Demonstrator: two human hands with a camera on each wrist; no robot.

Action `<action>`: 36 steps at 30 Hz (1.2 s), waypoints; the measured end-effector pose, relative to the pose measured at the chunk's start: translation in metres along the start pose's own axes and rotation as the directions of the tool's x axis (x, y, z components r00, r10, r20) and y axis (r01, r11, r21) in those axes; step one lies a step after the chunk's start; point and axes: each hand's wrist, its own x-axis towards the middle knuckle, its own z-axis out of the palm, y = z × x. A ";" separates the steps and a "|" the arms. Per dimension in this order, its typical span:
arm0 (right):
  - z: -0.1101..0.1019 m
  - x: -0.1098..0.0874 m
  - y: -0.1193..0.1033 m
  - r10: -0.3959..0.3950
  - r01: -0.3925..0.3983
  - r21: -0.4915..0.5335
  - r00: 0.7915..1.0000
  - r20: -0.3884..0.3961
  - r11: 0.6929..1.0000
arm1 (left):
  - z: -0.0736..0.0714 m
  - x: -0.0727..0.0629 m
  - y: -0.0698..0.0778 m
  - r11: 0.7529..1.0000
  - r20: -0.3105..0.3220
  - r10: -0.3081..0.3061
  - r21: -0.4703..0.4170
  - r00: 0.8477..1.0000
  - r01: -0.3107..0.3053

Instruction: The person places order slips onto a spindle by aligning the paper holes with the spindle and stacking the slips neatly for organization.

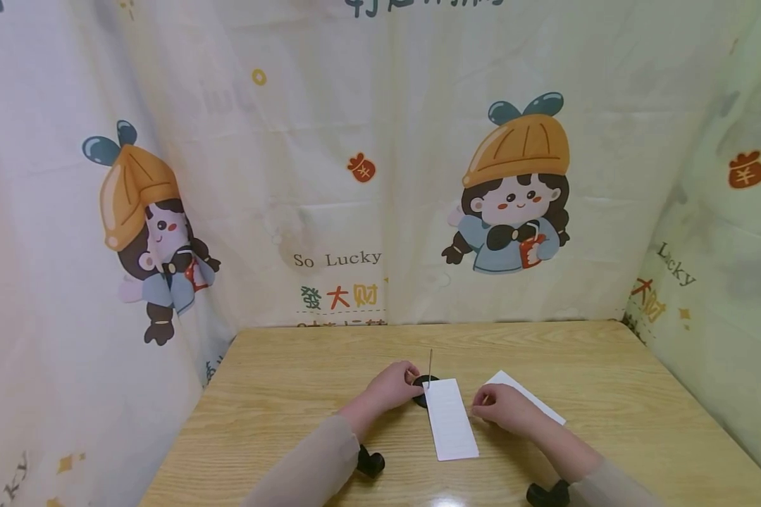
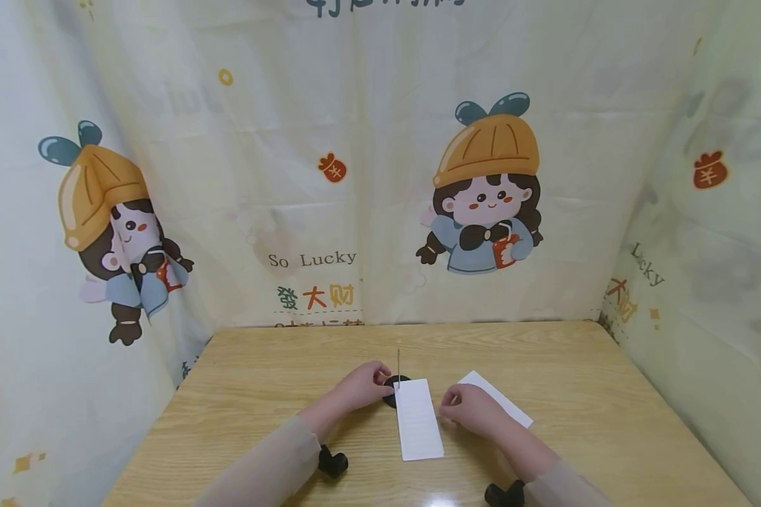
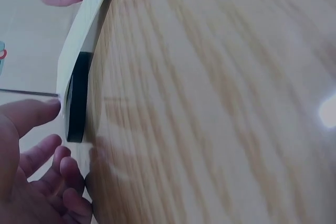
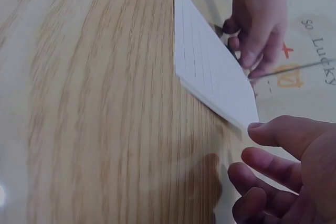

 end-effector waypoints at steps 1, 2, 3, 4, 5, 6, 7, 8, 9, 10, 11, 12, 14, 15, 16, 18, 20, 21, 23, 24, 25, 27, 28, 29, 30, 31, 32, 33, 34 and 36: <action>-0.002 0.000 0.002 -0.002 0.002 -0.003 1.000 -0.017 1.000 | 0.000 0.000 -0.001 1.000 0.009 0.003 -0.001 1.000 -0.003; -0.004 -0.001 0.004 0.005 -0.005 -0.005 0.999 -0.035 1.000 | -0.001 0.000 -0.002 1.000 0.020 0.006 -0.001 1.000 -0.006; -0.006 -0.002 0.005 0.010 -0.011 -0.011 0.998 -0.054 1.000 | -0.002 -0.001 -0.003 1.000 0.029 0.011 -0.003 1.000 -0.011; -0.008 -0.002 0.007 0.022 -0.023 -0.016 0.997 -0.074 1.000 | -0.003 -0.001 -0.003 1.000 0.038 0.018 -0.005 0.999 -0.018; -0.010 -0.003 0.008 0.031 -0.033 -0.021 0.995 -0.093 0.999 | -0.004 -0.002 -0.004 1.000 0.045 0.026 -0.007 0.999 -0.026; -0.012 -0.004 0.009 0.046 -0.049 -0.024 0.993 -0.108 0.999 | -0.005 -0.003 -0.004 0.999 0.052 0.034 -0.008 0.998 -0.033; -0.015 -0.006 0.011 0.057 -0.062 -0.031 0.991 -0.123 0.998 | -0.006 -0.003 -0.004 0.999 0.058 0.044 -0.011 0.997 -0.043; -0.017 -0.007 0.013 0.067 -0.073 -0.045 0.989 -0.134 0.996 | -0.006 -0.004 -0.005 0.998 0.063 0.054 -0.014 0.997 -0.053; -0.020 -0.008 0.015 0.072 -0.081 -0.059 0.987 -0.145 0.995 | -0.007 -0.005 -0.005 0.998 0.068 0.060 -0.015 0.996 -0.059; -0.023 -0.009 0.017 0.077 -0.089 -0.073 0.985 -0.152 0.993 | -0.007 -0.005 -0.005 0.998 0.072 0.067 -0.017 0.995 -0.066; -0.026 -0.011 0.020 0.080 -0.095 -0.086 0.984 -0.158 0.992 | -0.008 -0.006 -0.006 0.997 0.075 0.073 -0.018 0.994 -0.072; -0.029 -0.012 0.023 0.084 -0.102 -0.099 0.983 -0.164 0.990 | -0.008 -0.006 -0.006 0.997 0.078 0.078 -0.019 0.994 -0.077; -0.036 -0.014 0.028 0.082 -0.104 -0.126 0.982 -0.171 0.987 | -0.008 -0.006 -0.008 0.996 0.083 0.085 -0.014 0.993 -0.084; -0.039 -0.015 0.031 0.083 -0.106 -0.133 0.981 -0.173 0.985 | -0.008 -0.006 -0.009 0.996 0.086 0.085 -0.012 0.993 -0.084; -0.042 -0.015 0.034 0.085 -0.110 -0.136 0.981 -0.176 0.985 | -0.008 -0.005 -0.010 0.996 0.089 0.088 -0.011 0.992 -0.087; -0.048 -0.017 0.039 0.085 -0.110 -0.143 0.981 -0.175 0.984 | -0.008 -0.005 -0.011 0.996 0.098 0.093 -0.008 0.991 -0.093; -0.053 -0.018 0.045 0.081 -0.107 -0.151 0.983 -0.167 0.983 | -0.008 -0.004 -0.012 0.995 0.110 0.099 -0.004 0.989 -0.099; -0.055 -0.019 0.048 0.080 -0.106 -0.155 0.983 -0.164 0.982 | -0.008 -0.004 -0.012 0.995 0.116 0.099 -0.003 0.988 -0.100; -0.058 -0.019 0.054 0.074 -0.100 -0.164 0.985 -0.154 0.981 | -0.007 -0.004 -0.012 0.995 0.126 0.103 0.001 0.987 -0.104; -0.059 -0.020 0.056 0.070 -0.095 -0.171 0.987 -0.147 0.981 | -0.007 -0.003 -0.012 0.995 0.129 0.103 0.003 0.986 -0.105; -0.060 -0.020 0.059 0.067 -0.092 -0.178 0.988 -0.142 0.980 | -0.007 -0.003 -0.012 0.994 0.130 0.105 0.004 0.986 -0.106; -0.060 -0.020 0.062 0.068 -0.094 -0.192 0.988 -0.137 0.977 | -0.007 -0.003 -0.013 0.994 0.131 0.105 0.006 0.986 -0.107; -0.061 -0.020 0.063 0.069 -0.095 -0.200 0.989 -0.134 0.975 | -0.007 -0.002 -0.013 0.994 0.130 0.105 0.008 0.986 -0.107; -0.061 -0.020 0.063 0.068 -0.095 -0.209 0.989 -0.130 0.973 | -0.006 -0.002 -0.014 0.994 0.128 0.106 0.010 0.986 -0.108; -0.061 -0.020 0.064 0.069 -0.096 -0.216 0.989 -0.129 0.972 | -0.006 -0.001 -0.014 0.994 0.125 0.105 0.015 0.987 -0.108; -0.061 -0.021 0.064 0.071 -0.098 -0.221 0.989 -0.128 0.970 | -0.005 -0.001 -0.015 0.994 0.123 0.105 0.018 0.987 -0.108; -0.061 -0.021 0.064 0.073 -0.101 -0.227 0.989 -0.128 0.969 | -0.005 0.000 -0.016 0.994 0.121 0.106 0.021 0.987 -0.110; -0.061 -0.021 0.064 0.071 -0.099 -0.233 0.989 -0.126 0.968 | -0.004 0.000 -0.016 0.994 0.120 0.105 0.023 0.987 -0.109; -0.061 -0.020 0.064 0.070 -0.098 -0.238 0.990 -0.126 0.966 | -0.004 0.001 -0.016 0.994 0.119 0.105 0.024 0.987 -0.109; -0.060 -0.020 0.065 0.066 -0.096 -0.251 0.990 -0.127 0.963 | -0.004 0.001 -0.016 0.994 0.119 0.106 0.024 0.987 -0.110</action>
